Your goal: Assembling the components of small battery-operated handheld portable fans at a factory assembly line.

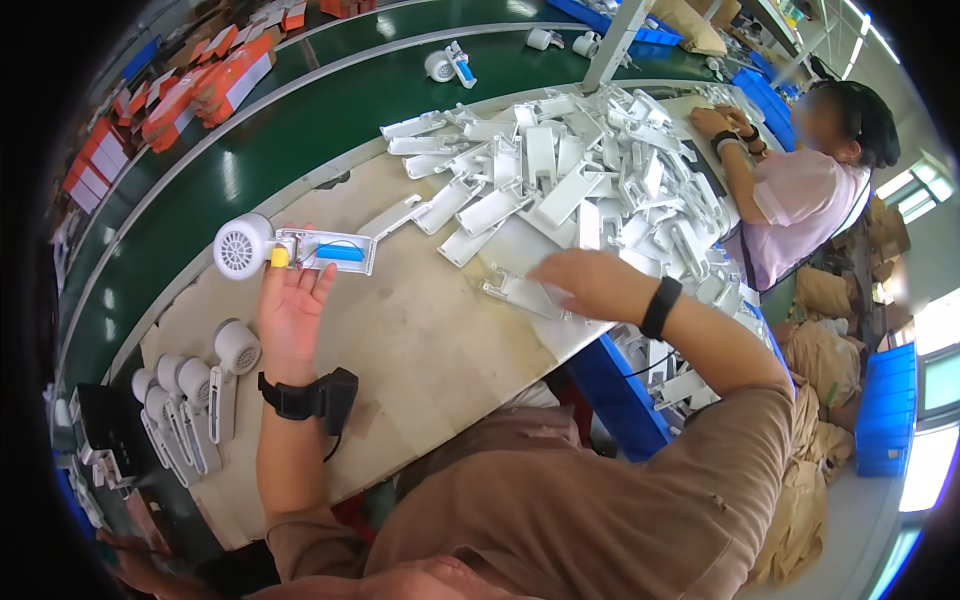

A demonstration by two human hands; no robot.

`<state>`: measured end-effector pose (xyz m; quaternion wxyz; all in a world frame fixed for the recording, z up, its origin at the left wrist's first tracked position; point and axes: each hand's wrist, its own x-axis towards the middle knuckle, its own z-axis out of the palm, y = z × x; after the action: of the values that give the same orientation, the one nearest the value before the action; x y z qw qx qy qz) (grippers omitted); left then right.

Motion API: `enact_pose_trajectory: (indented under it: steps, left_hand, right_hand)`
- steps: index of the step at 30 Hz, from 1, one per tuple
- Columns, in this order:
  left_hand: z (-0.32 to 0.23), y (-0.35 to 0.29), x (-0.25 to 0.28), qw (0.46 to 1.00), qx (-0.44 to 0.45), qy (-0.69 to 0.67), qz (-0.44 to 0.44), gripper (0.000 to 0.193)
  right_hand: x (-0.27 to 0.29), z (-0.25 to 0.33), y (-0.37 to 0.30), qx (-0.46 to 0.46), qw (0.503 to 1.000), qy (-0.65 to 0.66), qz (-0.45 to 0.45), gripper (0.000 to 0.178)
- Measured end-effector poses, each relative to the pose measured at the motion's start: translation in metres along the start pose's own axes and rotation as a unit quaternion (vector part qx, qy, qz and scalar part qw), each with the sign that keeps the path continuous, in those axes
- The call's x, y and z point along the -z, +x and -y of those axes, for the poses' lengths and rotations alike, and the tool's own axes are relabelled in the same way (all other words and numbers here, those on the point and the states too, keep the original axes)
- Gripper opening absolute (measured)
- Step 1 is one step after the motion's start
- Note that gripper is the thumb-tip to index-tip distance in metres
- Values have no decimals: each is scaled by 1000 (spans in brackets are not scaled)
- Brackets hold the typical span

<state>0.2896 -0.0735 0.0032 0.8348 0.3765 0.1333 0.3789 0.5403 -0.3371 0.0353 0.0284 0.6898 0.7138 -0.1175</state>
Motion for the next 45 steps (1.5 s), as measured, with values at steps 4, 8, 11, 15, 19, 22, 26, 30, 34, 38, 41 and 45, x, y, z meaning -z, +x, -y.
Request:
enact_pose_trajectory:
  steps: [4,8,11,15,19,22,26,30,34,38,41,45]
  left_hand:
    - [2,0,8,1000,3,-14,-10,39]
    - [5,4,9,999,-16,-43,-4,37]
    - [5,6,6,998,-39,-54,-10,35]
    - [-2,2,4,997,-75,-20,7,37]
    - [9,-1,-3,999,-32,-38,-16,39]
    - [10,-6,1,998,-26,-54,-17,40]
    - [9,-5,-1,998,-28,-56,8,40]
    - [8,-10,-12,999,-23,-40,-13,39]
    - [8,-14,-21,999,-18,-49,8,39]
    - [11,-18,-24,996,-3,-92,9,40]
    - [13,-16,-19,996,-37,-81,4,39]
    - [19,-18,-20,997,-27,-77,-9,37]
  right_hand:
    - [23,18,36,-64,968,157,-183,56]
    - [9,35,67,1,818,432,-381,39]
    - [-26,60,76,10,782,561,-273,27]
    - [-20,87,72,44,969,181,-164,33]
    - [-28,95,83,73,972,148,-165,37]
    - [-32,103,87,84,976,146,-139,46]
    - [-38,108,82,82,979,107,-153,53]
    - [-13,108,89,71,946,214,-233,54]
    - [35,124,116,73,895,169,-406,54]
    - [35,122,144,77,890,89,-440,56]
    - [35,125,148,96,881,83,-456,56]
    - [32,124,153,103,885,119,-438,58]
